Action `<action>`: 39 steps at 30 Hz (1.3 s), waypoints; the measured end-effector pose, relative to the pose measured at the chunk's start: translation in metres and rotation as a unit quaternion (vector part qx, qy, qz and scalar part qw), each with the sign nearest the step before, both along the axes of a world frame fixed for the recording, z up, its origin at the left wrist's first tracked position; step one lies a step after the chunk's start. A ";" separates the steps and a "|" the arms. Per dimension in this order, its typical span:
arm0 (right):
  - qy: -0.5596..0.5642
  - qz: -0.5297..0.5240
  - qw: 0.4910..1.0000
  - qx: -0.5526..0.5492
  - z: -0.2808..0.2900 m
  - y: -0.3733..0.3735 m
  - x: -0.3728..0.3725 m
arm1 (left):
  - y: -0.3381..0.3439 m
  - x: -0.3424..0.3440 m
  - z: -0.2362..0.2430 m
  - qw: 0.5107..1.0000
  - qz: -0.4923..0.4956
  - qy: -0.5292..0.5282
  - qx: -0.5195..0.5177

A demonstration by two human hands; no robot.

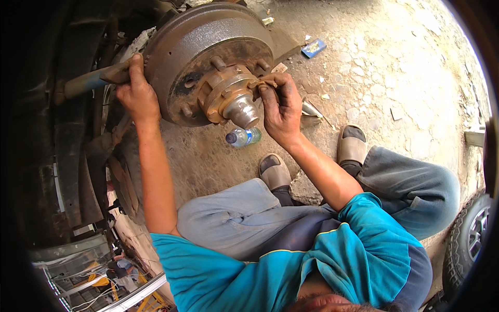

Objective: The person sits on the ground and uses a small metal tool to scrape rust and debris from the surface of a vehicle's wheel hub. They repeatedly rotate the hub with one hand while scraping with the other.

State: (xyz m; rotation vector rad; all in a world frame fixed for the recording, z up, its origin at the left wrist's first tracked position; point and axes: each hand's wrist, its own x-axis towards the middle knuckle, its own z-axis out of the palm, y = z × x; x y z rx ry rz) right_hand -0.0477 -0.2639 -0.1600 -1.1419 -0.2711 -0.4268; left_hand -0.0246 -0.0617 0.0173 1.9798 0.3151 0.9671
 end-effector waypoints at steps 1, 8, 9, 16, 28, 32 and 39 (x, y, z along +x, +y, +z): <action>0.008 0.007 1.000 0.006 0.001 0.001 0.001 | 0.001 0.000 0.001 1.000 -0.006 -0.002 -0.020; 0.053 0.040 0.997 0.041 0.010 -0.001 -0.002 | -0.002 -0.002 -0.005 1.000 0.003 -0.004 0.004; 0.047 0.047 0.996 0.059 0.010 -0.001 -0.001 | -0.001 -0.001 -0.002 1.000 -0.001 -0.004 -0.004; 0.011 -0.009 1.000 0.011 0.009 -0.004 0.002 | -0.004 -0.001 0.001 0.999 0.024 0.004 0.031; 0.012 0.028 0.999 0.024 -0.003 -0.002 0.003 | -0.002 0.001 -0.003 1.000 0.006 -0.002 0.011; 0.024 0.050 0.993 0.108 -0.002 0.002 0.001 | -0.007 0.003 -0.001 0.999 0.008 -0.009 0.031; 0.024 0.016 0.997 0.067 -0.010 0.001 0.002 | -0.002 0.004 -0.007 0.998 0.005 -0.016 0.057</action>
